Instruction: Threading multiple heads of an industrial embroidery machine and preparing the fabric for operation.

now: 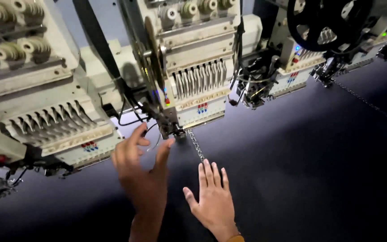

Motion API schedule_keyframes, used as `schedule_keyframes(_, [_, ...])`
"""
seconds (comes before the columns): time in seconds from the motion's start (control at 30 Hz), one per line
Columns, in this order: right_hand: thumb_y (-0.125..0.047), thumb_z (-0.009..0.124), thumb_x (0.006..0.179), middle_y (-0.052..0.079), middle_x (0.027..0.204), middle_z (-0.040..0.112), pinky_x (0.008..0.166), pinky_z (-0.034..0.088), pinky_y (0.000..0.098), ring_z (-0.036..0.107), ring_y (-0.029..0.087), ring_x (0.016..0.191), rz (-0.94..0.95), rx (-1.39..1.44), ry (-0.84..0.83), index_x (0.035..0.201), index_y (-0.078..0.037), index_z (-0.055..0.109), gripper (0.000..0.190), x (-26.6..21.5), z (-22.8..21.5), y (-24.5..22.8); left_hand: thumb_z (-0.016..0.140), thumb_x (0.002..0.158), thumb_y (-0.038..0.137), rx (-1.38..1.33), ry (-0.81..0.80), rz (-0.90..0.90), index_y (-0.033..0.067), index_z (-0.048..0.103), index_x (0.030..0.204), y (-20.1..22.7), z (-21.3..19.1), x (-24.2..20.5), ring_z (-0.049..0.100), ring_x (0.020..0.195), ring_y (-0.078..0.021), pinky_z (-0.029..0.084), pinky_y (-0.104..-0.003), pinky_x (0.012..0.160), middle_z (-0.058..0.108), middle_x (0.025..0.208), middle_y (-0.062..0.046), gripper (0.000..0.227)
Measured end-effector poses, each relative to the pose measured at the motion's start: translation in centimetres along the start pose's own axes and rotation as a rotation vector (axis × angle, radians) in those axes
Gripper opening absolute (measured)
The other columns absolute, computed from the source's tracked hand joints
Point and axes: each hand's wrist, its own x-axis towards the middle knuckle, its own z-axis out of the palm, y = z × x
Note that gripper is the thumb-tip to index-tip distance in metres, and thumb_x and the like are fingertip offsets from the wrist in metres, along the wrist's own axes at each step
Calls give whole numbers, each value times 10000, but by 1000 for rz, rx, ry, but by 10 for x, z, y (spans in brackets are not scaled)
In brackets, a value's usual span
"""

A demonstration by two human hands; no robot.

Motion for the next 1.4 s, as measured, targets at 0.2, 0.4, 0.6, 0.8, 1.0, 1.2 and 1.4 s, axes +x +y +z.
schedule_keyframes(0.2, [-626,447,989,147,1595,424,1238,190,518,355,318,1479,1,-7,8,1548,-43,397,810,-4,-1,2,844,846,137,-181,44,-120,72,632,1153,53,-12,36,573,939,-193,411,-321,855,650,1033,-72,378])
schedule_keyframes(0.4, [-615,457,989,139,1589,437,1225,221,521,368,322,1472,8,9,15,1527,-43,429,785,-1,3,5,752,987,200,-250,46,-33,67,625,1152,76,-21,58,574,918,-157,400,-303,832,625,1009,-63,247])
schedule_keyframes(0.6, [-612,457,994,143,1575,452,1228,221,515,376,319,1466,10,14,-1,1511,-35,450,775,3,-3,4,700,1053,205,-310,15,3,87,621,1064,87,-29,84,535,900,-145,385,-289,791,614,1013,-33,142])
schedule_keyframes(0.8, [-612,428,1005,150,1594,411,1229,197,516,342,329,1474,-3,10,-53,1528,-37,416,777,2,-3,2,654,1008,264,-411,-51,-97,119,603,1116,87,-38,77,566,890,-114,398,-273,863,631,1001,-5,188])
schedule_keyframes(1.0, [-584,476,987,135,1562,460,1228,223,499,377,314,1457,18,45,-14,1497,-42,465,745,6,-1,3,697,1021,90,-416,-107,65,17,563,1156,83,-32,79,592,965,-200,541,-294,878,603,1064,-95,204])
schedule_keyframes(1.2, [-581,427,1012,135,1589,414,1229,192,513,332,320,1474,24,48,-88,1523,-38,420,746,8,-2,-1,727,1028,212,-365,-56,19,92,604,1122,87,-35,93,592,911,-120,432,-260,846,629,1032,-18,195])
schedule_keyframes(1.4, [-586,449,1003,131,1551,466,1224,234,497,383,315,1449,11,27,-43,1499,-38,461,738,13,0,0,751,999,185,-321,-124,16,115,604,1141,84,-37,92,604,943,-127,433,-275,848,633,1114,-17,217])
